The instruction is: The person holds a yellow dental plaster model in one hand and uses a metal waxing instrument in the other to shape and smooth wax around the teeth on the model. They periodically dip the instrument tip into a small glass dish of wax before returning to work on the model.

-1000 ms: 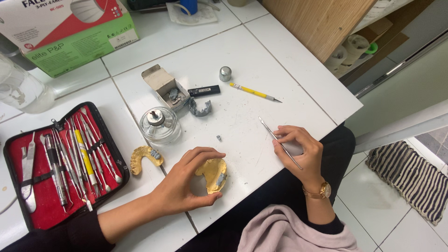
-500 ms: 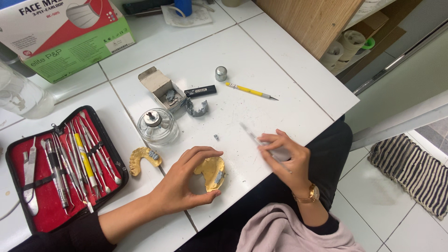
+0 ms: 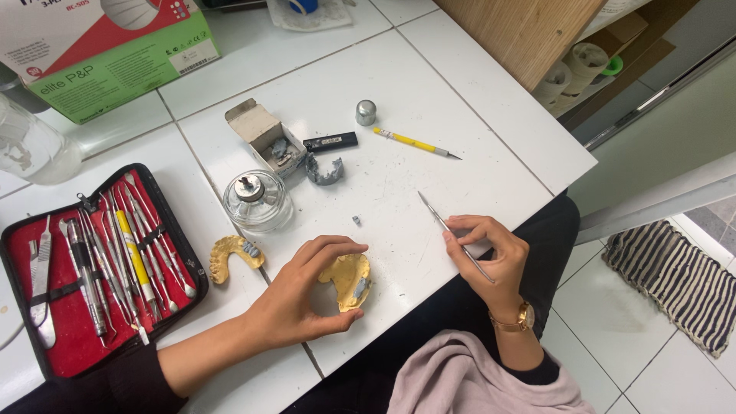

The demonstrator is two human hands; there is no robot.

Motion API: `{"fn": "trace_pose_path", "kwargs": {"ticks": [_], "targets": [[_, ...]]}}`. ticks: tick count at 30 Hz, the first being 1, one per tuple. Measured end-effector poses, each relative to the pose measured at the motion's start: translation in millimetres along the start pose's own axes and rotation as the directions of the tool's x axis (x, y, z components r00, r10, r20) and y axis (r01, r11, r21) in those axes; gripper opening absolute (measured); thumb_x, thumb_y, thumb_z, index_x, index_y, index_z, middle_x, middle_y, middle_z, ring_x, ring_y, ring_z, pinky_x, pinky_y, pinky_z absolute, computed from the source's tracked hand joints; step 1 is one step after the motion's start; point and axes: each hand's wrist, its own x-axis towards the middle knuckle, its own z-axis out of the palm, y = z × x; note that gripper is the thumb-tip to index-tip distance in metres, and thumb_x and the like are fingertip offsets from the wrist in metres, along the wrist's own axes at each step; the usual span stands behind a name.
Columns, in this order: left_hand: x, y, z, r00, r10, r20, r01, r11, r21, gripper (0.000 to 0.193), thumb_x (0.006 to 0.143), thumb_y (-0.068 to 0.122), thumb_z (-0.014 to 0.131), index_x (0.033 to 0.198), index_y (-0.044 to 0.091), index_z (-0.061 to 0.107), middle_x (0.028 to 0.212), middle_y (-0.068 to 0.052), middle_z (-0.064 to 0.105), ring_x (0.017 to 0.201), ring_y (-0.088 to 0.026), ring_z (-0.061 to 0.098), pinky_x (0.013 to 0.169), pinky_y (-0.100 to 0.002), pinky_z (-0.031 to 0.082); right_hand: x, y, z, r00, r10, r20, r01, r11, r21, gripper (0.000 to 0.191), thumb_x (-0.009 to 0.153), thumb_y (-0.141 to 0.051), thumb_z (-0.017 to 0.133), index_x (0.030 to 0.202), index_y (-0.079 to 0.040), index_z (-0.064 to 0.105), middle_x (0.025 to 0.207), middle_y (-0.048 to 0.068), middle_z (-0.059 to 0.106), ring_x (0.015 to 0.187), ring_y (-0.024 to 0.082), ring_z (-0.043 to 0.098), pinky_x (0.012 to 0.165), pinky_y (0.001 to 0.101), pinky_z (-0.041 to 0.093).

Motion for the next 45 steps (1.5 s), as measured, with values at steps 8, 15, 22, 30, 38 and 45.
{"fn": "trace_pose_path", "kwargs": {"ticks": [8,15,22,30,38,45], "targets": [[0,0,1,1.0,0.011,-0.001,-0.011,1.0,0.004,0.075,0.075,0.031,0.085,0.14,0.009,0.055,0.14,-0.015,0.054,0.133,-0.032,0.054,0.109,-0.043,0.045,-5,-17,7,0.994,-0.097,0.058,0.098,0.995,-0.013,0.024,0.077,0.004,0.081,0.075,-0.008,0.06,0.094,0.01,0.078,0.094,0.022,0.078,0.089,0.0361,0.058],[-1,-1,1,1.0,0.015,0.0,-0.015,1.0,-0.01,0.076,0.075,0.032,0.085,0.141,0.009,0.054,0.141,-0.015,0.054,0.133,-0.032,0.054,0.109,-0.043,0.045,-9,-19,10,0.999,0.039,0.0,-0.039,0.998,0.051,0.022,0.081,0.005,0.081,0.08,-0.005,0.061,0.096,0.013,0.079,0.089,0.019,0.079,0.076,0.027,0.061],[1,-3,2,1.0,0.026,-0.007,-0.026,1.0,0.003,0.076,0.075,0.032,0.085,0.14,0.009,0.055,0.14,-0.015,0.054,0.133,-0.033,0.054,0.109,-0.043,0.045,-7,-8,3,0.999,-0.04,-0.009,0.04,0.999,0.028,0.023,0.082,0.007,0.078,0.079,-0.004,0.059,0.096,0.014,0.076,0.094,0.024,0.077,0.08,0.0276,0.061],[0,0,1,1.0,0.025,-0.004,-0.025,1.0,0.0,0.075,0.075,0.032,0.084,0.14,0.009,0.055,0.14,-0.015,0.054,0.132,-0.032,0.055,0.109,-0.043,0.046,-8,-4,3,0.984,0.175,-0.039,-0.169,0.978,0.118,0.02,0.085,0.005,0.077,0.08,-0.005,0.062,0.1,0.015,0.077,0.086,0.02,0.077,0.067,0.024,0.062],[1,-1,2,1.0,0.026,-0.008,-0.026,1.0,0.005,0.075,0.075,0.032,0.084,0.14,0.008,0.055,0.14,-0.015,0.054,0.132,-0.032,0.054,0.109,-0.043,0.046,-6,-9,4,0.999,-0.046,0.029,0.045,0.999,0.029,0.022,0.081,0.007,0.079,0.078,-0.005,0.061,0.096,0.014,0.077,0.094,0.023,0.078,0.076,0.0264,0.061],[0,1,1,1.0,0.019,-0.021,-0.019,1.0,-0.004,0.076,0.075,0.033,0.084,0.14,0.009,0.055,0.139,-0.015,0.054,0.132,-0.032,0.055,0.109,-0.043,0.047,-9,-12,4,0.998,-0.019,0.054,0.017,0.999,0.035,0.021,0.08,0.007,0.08,0.079,-0.004,0.062,0.096,0.014,0.078,0.091,0.023,0.079,0.075,0.0269,0.06]]}}
